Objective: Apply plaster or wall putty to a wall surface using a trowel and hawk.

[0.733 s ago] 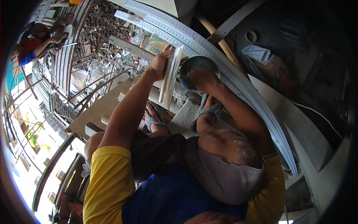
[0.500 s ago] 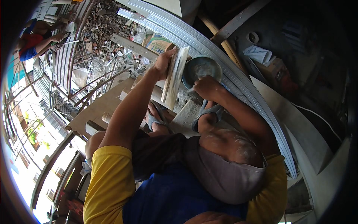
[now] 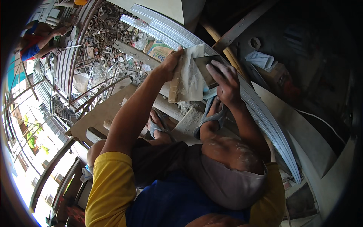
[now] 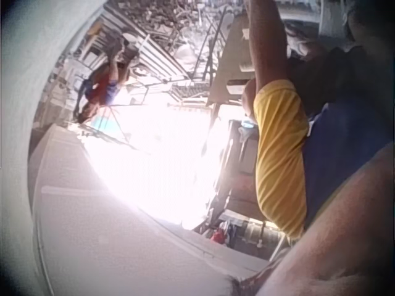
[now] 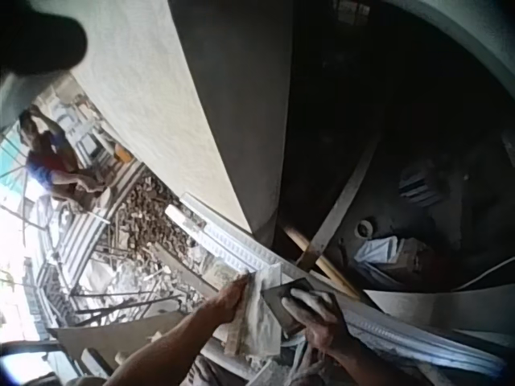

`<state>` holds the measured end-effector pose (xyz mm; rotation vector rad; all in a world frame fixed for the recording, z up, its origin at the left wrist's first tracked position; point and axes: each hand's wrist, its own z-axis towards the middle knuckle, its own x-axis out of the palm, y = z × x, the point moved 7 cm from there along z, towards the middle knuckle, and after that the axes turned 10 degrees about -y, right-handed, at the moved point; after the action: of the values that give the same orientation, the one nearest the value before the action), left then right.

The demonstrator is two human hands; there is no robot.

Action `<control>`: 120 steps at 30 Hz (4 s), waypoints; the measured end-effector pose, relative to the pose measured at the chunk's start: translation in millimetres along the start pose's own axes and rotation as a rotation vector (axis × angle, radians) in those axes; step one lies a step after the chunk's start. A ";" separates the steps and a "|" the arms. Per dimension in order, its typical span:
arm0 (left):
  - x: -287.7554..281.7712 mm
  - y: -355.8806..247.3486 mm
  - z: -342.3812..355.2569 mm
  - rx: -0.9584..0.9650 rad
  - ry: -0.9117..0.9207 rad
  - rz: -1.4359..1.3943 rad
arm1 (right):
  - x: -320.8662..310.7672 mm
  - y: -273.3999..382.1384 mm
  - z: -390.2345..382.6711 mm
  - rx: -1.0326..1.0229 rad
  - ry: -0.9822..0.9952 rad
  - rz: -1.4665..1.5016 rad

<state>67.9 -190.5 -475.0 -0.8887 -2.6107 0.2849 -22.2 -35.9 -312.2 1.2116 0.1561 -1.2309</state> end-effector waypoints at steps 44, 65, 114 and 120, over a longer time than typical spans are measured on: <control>-37.2 5.0 3.4 0.076 0.096 -0.064 | 74.9 -32.6 -61.1 0.239 0.290 -0.340; -18.3 26.0 18.1 0.017 0.116 0.026 | 122.3 -14.4 -82.2 -0.148 0.379 -0.383; -15.6 28.2 18.6 0.004 0.159 0.082 | 128.4 -9.2 -78.0 -0.228 0.540 -0.534; -13.2 28.2 20.3 0.022 0.175 0.068 | 123.4 -35.4 -67.4 0.180 0.607 -0.452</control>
<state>84.8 -178.2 -505.7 -0.9518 -2.4163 0.2422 33.3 -56.4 -444.6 1.7472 0.8179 -1.2368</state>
